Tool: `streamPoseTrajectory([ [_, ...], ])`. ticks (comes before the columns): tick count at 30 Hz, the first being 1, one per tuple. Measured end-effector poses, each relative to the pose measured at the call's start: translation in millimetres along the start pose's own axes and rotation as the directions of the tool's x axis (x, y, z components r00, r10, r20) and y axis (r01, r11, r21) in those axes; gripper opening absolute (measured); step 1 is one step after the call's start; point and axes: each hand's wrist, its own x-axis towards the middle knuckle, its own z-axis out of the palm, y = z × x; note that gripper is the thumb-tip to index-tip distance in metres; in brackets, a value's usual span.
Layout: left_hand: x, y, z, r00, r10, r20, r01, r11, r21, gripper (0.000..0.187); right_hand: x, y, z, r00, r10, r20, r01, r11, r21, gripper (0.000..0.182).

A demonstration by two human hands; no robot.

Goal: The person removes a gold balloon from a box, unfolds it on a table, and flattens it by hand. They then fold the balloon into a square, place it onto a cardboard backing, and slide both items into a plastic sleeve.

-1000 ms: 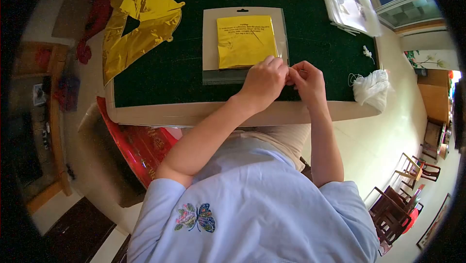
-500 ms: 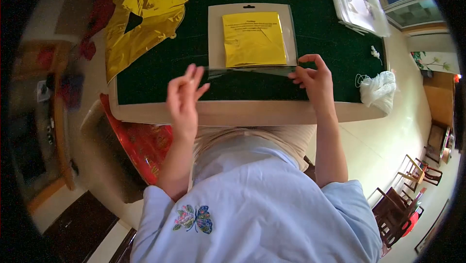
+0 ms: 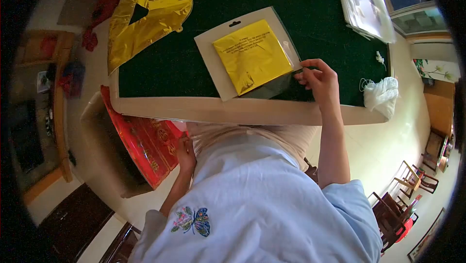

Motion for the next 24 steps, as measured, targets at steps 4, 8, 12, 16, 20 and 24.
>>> streamPoseTrajectory([
  [4, 34.7, 42.7, -4.2, 0.959, -0.152, 0.238, 0.111, 0.978, 0.178, 0.035, 0.9, 3.2, 0.0, 1.0, 0.009, 0.007, -0.009, 1.0, -0.024, 0.013],
  [8, 30.4, 90.0, -41.7, 0.854, 0.168, 0.493, -0.366, 0.866, 0.339, 0.043, -9.8, 2.9, -3.4, 0.992, 0.037, 0.123, -0.026, 0.996, -0.091, 0.014],
  [12, 43.6, 73.6, -32.9, 0.869, -0.116, 0.481, 0.382, 0.776, -0.502, 0.025, -26.2, 6.6, -6.4, 0.981, 0.026, 0.193, -0.023, 1.0, -0.018, 0.018],
  [16, 43.4, 10.9, -9.5, 0.909, 0.278, 0.311, -0.379, 0.863, 0.334, 0.023, -31.9, 20.5, -11.1, 0.942, -0.165, 0.291, 0.149, 0.986, 0.076, 0.023],
  [20, 12.6, 141.4, -71.3, 0.835, 0.316, 0.449, -0.395, 0.914, 0.091, 0.015, -38.4, 11.8, -6.8, 0.945, -0.221, 0.24, 0.28, 0.927, -0.248, 0.032],
  [24, 11.5, 198.5, -88.5, 0.839, 0.536, 0.088, -0.537, 0.844, -0.024, 0.018, -35.3, 7.3, -0.2, 0.842, -0.507, 0.185, 0.511, 0.639, -0.575, 0.03],
])
